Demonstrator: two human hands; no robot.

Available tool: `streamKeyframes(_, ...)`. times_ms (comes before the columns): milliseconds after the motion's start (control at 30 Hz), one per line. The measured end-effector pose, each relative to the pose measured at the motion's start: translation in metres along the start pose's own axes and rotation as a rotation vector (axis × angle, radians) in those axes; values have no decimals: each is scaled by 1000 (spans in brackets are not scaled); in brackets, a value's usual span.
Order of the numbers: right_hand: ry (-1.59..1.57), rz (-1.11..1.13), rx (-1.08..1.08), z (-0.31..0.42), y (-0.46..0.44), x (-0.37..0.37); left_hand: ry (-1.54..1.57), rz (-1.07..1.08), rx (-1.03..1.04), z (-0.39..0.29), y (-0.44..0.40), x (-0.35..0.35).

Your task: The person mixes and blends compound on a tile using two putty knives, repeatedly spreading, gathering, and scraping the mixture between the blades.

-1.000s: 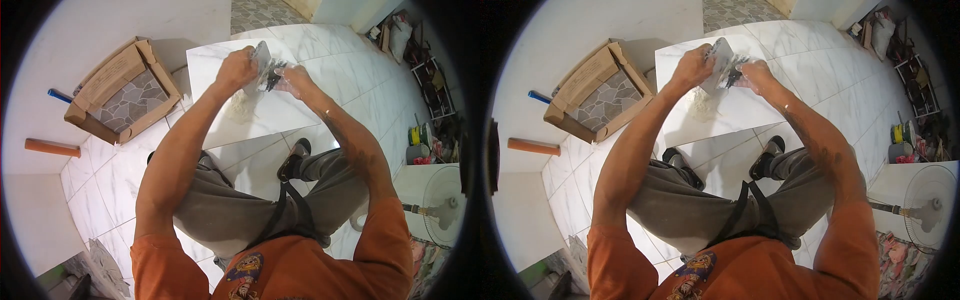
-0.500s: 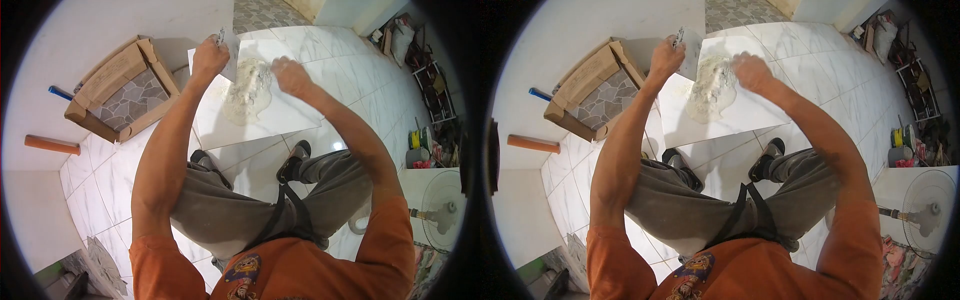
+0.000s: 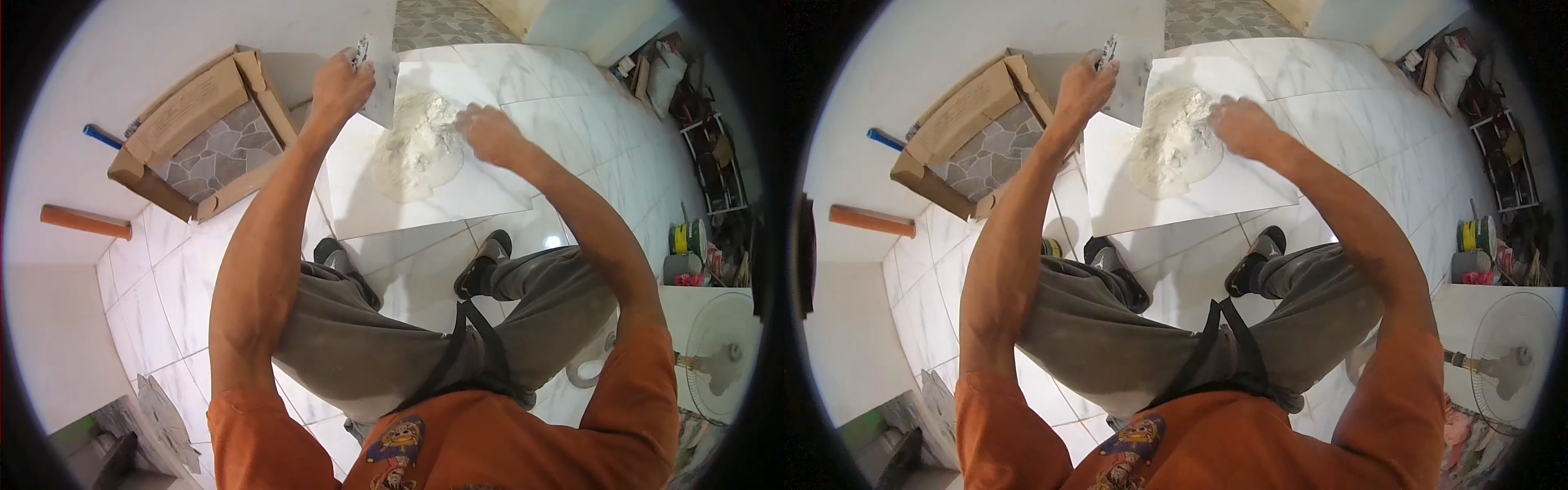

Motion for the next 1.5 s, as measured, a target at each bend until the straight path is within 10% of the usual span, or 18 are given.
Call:
streamKeyframes(333,-10,79,-6,-7,-18,-12,-18,-29,-18,5,-4,2)
streamKeyframes(467,-5,-251,73,-29,-35,-17,47,73,-124,-3,-1,-8)
streamKeyframes(600,77,127,-37,-15,-38,8,3,-94,5,18,-11,5)
streamKeyframes(1367,-46,-15,-299,-1,-77,-5,112,-60,-130,24,-2,-21)
streamKeyframes(1500,-236,67,102,-35,-81,-58,107,-28,-144,25,5,-30)
Point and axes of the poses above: each hand's wrist, its own y-axis away from the middle knuckle, its own x-axis out of the palm, z = x × y, the point moved 1 cm from there along -y, towards the middle knuckle, and after that the axes turned 13 degrees about -y, right-handed, at the moved point
